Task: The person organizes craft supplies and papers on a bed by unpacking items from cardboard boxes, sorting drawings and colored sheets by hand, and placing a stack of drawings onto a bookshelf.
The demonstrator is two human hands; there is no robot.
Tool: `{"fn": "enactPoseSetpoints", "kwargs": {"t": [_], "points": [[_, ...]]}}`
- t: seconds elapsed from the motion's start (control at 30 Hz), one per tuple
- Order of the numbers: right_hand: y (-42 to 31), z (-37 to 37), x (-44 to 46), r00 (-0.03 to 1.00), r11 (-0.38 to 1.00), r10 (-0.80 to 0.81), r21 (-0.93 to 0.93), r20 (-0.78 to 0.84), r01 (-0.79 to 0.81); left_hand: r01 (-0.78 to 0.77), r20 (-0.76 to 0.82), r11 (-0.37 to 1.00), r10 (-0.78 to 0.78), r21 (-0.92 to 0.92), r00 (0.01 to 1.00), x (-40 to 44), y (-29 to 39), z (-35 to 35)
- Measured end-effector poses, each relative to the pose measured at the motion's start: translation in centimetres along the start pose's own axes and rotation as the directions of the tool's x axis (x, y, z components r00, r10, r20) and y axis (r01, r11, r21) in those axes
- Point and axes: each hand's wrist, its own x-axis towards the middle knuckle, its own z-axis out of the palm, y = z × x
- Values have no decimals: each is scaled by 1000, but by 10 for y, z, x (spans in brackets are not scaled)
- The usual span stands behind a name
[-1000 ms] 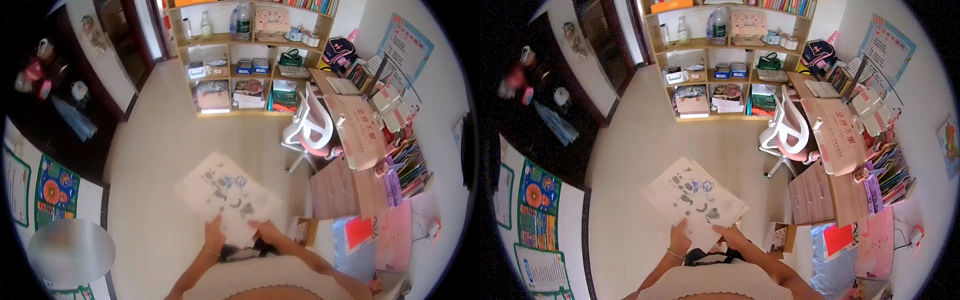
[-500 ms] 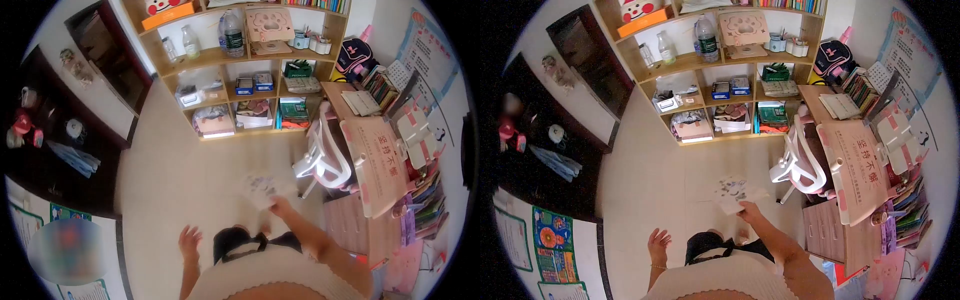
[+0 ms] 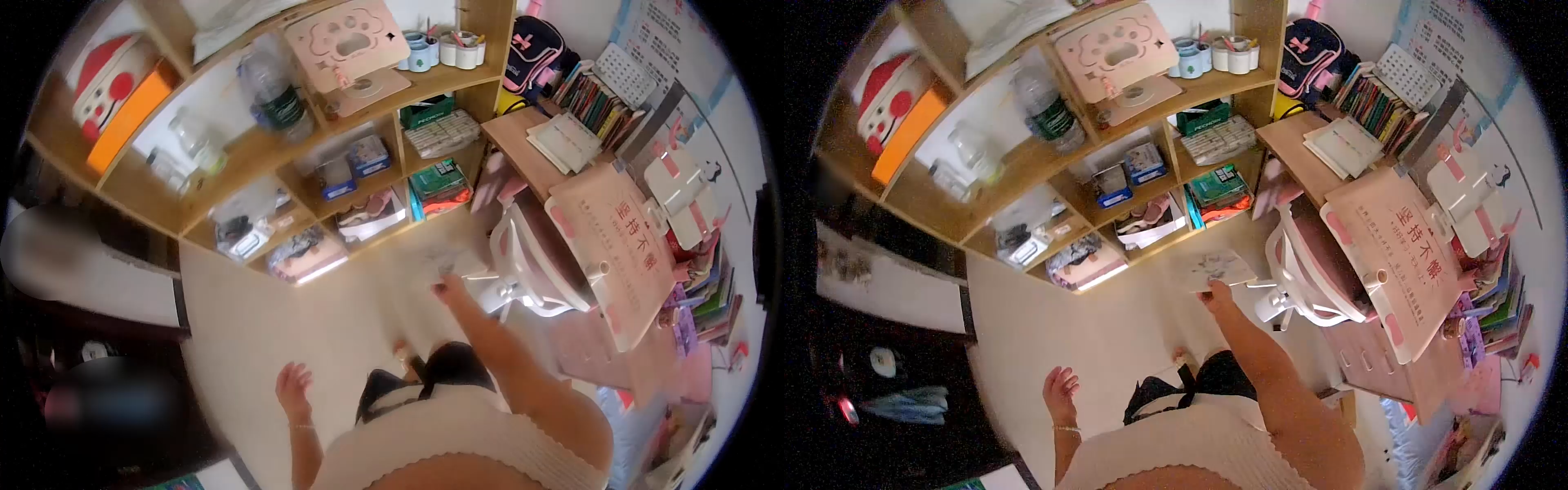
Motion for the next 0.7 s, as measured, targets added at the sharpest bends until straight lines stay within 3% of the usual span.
{"fn": "enactPoseSetpoints", "kwargs": {"t": [0.07,0.17,0.2,0.3,0.33,0.37,0.43,0.47,0.57,0.6,0.7], "points": [[-17,8,27,987,993,-93,87,131,82,2,32,997,-4,80,999,34,18,19],[-43,34,47,982,988,-106,92,-157,122,22,84,976,-41,217,996,74,25,38],[-41,16,97,997,907,-64,414,-44,76,26,103,965,-55,262,993,85,23,43],[-60,17,151,974,979,-34,186,-224,77,91,91,945,-125,315,988,105,11,67],[-56,-4,200,990,962,-8,269,-143,46,81,140,973,-113,214,984,108,3,73],[-63,7,208,977,944,-24,316,-211,92,70,189,991,-90,112,978,113,-3,80],[-88,40,220,940,896,-41,403,-340,185,202,83,927,-239,317,967,119,3,112],[-99,50,239,942,917,-51,357,-331,175,238,82,911,-280,337,957,123,2,126],[-118,90,267,866,862,-360,232,-347,451,390,65,860,-433,330,899,127,28,189],[-151,124,250,914,851,-196,403,-354,338,386,139,821,-479,420,867,138,30,198],[-157,118,358,950,823,-273,474,-152,312,237,244,798,-428,554,870,166,53,242]]}}
